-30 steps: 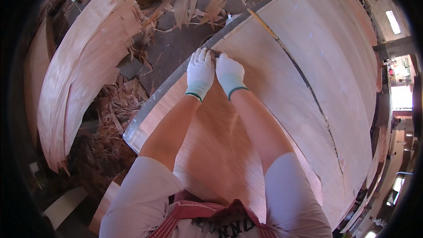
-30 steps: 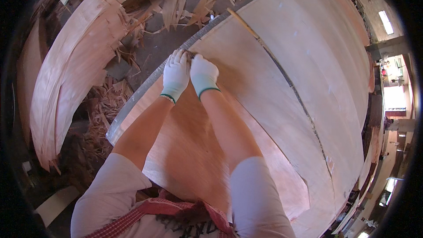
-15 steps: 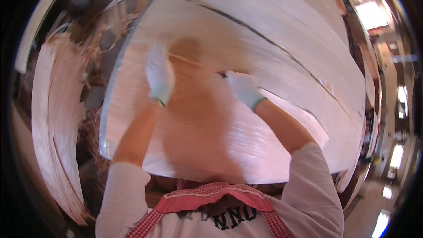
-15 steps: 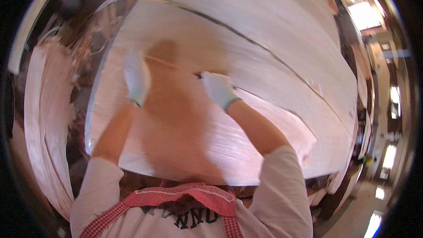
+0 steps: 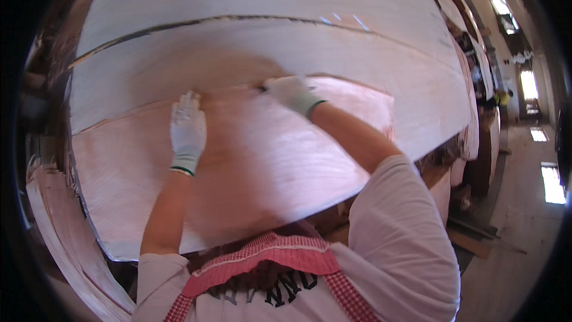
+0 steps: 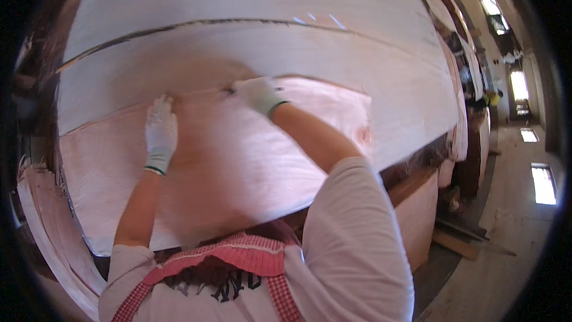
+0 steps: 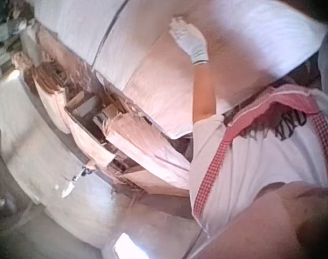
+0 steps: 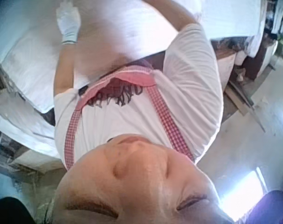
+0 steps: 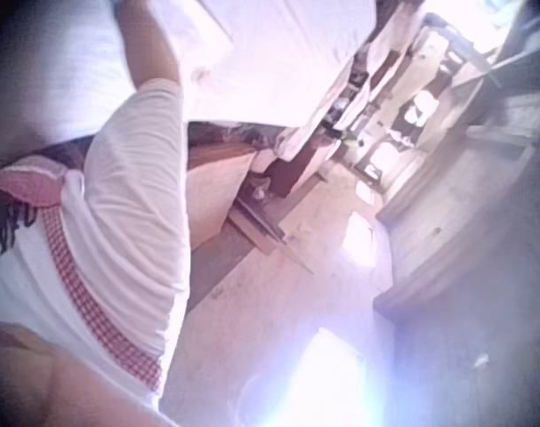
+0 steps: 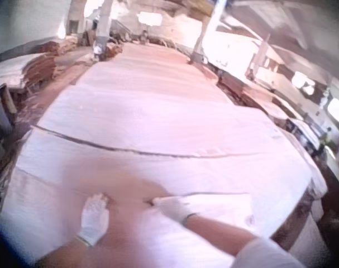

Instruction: The person cuts thin wood veneer sheets using a hand-held blade, removes excess strips, and stacks the pieces onto a pile in a workshop.

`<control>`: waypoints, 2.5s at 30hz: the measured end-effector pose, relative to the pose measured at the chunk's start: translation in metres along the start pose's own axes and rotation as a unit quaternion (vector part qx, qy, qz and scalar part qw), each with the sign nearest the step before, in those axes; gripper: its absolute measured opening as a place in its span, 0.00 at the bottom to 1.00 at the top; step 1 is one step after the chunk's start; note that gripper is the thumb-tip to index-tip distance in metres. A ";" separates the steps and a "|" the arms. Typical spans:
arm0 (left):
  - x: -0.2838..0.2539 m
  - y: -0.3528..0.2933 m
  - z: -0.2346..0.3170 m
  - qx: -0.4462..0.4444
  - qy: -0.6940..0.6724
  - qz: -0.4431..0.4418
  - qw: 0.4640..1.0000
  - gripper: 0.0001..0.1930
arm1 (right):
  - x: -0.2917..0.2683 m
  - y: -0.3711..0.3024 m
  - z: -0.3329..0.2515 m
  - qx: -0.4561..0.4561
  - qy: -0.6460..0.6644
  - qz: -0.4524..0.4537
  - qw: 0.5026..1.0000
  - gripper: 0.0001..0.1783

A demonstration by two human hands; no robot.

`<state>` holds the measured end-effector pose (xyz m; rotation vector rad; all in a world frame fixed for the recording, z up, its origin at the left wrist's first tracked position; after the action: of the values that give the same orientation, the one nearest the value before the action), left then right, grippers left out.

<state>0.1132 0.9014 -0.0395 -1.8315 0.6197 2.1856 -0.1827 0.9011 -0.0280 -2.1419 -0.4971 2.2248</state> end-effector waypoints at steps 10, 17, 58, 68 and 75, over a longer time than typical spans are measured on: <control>0.017 0.003 0.001 0.001 0.044 0.013 0.999 0.22 | 0.096 -0.379 0.153 0.421 0.206 -0.010 0.883 0.17; -0.045 -0.039 0.093 -0.017 0.040 0.136 0.990 0.21 | 0.047 -0.289 -0.037 0.030 0.168 0.046 0.984 0.20; -0.106 -0.431 -0.406 -0.332 -0.372 0.069 0.864 0.17 | -0.001 -0.055 -0.644 -0.181 0.067 -0.134 0.972 0.14; -0.084 -0.301 -0.141 -0.159 -0.070 0.152 0.973 0.22 | 0.046 -0.166 -0.400 -0.099 0.032 -0.101 0.989 0.12; -0.052 -0.263 -0.038 -0.173 0.067 0.044 0.982 0.25 | 0.045 -0.223 -0.216 -0.083 0.042 -0.122 0.988 0.04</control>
<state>0.2701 1.1225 -0.0395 -2.1742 0.3660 2.3629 -0.0209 1.1702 -0.0213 -2.1046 -0.9153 2.0180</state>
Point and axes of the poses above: each hand's wrist, its own y-axis towards the middle knuckle, its own x-axis out of the palm, z = x × y, the point moved 1 cm from there along y, towards the middle knuckle, and after that the axes turned 3 degrees about -z, right-handed, at the moved point
